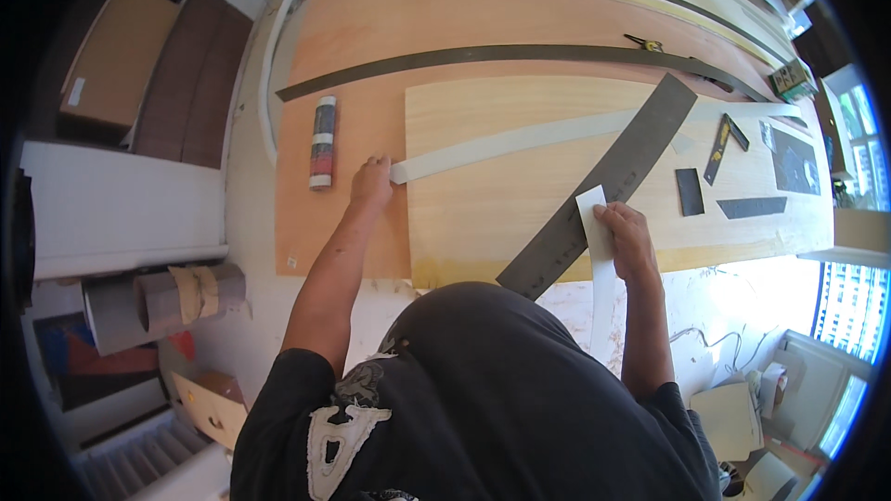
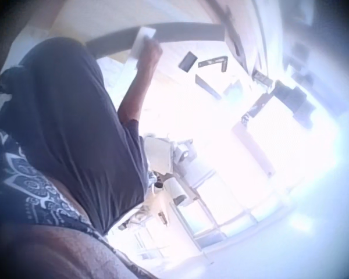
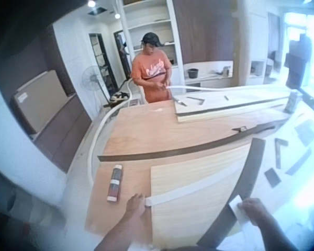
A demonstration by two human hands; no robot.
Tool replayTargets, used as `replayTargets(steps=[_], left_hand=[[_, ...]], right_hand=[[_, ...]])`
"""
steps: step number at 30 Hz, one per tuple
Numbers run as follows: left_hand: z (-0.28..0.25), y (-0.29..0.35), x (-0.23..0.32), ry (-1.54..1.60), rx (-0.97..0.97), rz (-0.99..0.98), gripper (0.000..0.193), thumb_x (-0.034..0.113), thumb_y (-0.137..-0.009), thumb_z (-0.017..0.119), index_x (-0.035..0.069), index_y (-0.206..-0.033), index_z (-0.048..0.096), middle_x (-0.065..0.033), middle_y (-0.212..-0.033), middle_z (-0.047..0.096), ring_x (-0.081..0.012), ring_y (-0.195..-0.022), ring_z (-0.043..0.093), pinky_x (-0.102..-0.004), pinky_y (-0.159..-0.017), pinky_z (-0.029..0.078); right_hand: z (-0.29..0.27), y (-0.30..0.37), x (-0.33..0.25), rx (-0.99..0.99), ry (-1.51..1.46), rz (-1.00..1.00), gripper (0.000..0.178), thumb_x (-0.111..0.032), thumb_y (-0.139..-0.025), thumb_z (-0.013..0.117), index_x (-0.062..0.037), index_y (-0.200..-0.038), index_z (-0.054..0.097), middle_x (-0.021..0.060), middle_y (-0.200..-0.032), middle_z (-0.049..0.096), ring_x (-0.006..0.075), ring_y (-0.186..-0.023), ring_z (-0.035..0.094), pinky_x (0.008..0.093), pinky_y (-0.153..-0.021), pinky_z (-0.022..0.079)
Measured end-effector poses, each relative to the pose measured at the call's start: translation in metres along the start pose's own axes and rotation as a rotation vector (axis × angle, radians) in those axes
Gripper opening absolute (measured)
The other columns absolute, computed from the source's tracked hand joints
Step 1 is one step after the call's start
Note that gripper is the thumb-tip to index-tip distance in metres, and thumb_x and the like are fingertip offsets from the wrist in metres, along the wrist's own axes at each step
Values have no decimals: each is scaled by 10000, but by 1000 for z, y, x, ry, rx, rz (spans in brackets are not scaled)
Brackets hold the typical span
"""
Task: The person marks a laminate strip using a square and a pencil, cuts the strip along a metal ruler using a utility knife, and sands its edges with sandpaper.
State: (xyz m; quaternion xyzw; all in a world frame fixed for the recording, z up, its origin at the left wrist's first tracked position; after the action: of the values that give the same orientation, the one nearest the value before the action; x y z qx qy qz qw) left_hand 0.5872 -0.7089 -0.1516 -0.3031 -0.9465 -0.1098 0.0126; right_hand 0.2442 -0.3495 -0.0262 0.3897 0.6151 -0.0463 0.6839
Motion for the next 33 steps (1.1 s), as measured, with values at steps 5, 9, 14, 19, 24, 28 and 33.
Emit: replayTargets(steps=[5,9,14,19,24,28,33], left_hand=[[9,-37,0,14,125,136,167,43,-871,653,33,-1030,706,-175,-1108,676,-364,-1063,676,-459,-916,577],[16,-80,-11,61,278,209,184,47,-796,708,39,-980,711,-175,-1083,681,-388,-1034,660,-484,-913,558],[14,-121,10,143,327,252,211,61,-777,751,9,-973,691,-189,-1092,649,-411,-1053,629,-495,-921,548],[9,-148,30,127,333,305,151,40,-846,671,-16,-985,689,-200,-1105,646,-411,-1061,629,-487,-918,554],[9,-163,25,146,304,316,144,50,-873,640,-23,-986,691,-214,-1116,645,-412,-1073,636,-501,-925,548],[7,-157,31,151,352,154,220,103,-864,652,1,-1058,666,-235,-1154,637,-442,-1088,642,-533,-936,538],[-15,-119,-21,32,597,-26,414,187,-848,690,29,-1220,599,-238,-1251,585,-450,-1183,598,-564,-939,518]], right_hand=[[-13,27,6,145,-61,-49,318,-328,-946,700,-13,-908,699,10,-748,606,93,-659,533,271,-597,404],[-2,50,10,245,1,-63,329,-340,-933,716,-11,-916,727,18,-753,634,103,-671,561,284,-603,425],[5,64,18,363,-86,6,295,-315,-901,771,-23,-925,738,16,-755,647,112,-665,581,295,-578,441],[15,92,18,439,-112,23,291,-307,-897,774,-21,-934,734,26,-771,661,113,-661,587,296,-573,445],[28,103,20,494,-94,32,296,-304,-915,744,-9,-940,736,30,-763,655,116,-659,585,295,-579,447],[33,107,20,502,-13,48,312,-323,-947,702,-13,-922,731,14,-747,634,110,-656,571,285,-592,439],[34,88,22,460,-61,14,312,-322,-958,681,-12,-939,710,5,-776,639,97,-678,568,269,-615,432]])
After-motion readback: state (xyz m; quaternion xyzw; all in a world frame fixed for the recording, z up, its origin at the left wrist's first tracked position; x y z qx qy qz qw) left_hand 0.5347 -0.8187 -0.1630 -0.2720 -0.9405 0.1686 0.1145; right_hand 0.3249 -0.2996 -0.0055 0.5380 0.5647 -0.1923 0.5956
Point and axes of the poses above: each hand's wrist, its own y-axis away from the middle knuckle, its own z-axis out of the palm, x = y × z, the point moved 1 cm from there along -y, towards the middle knuckle
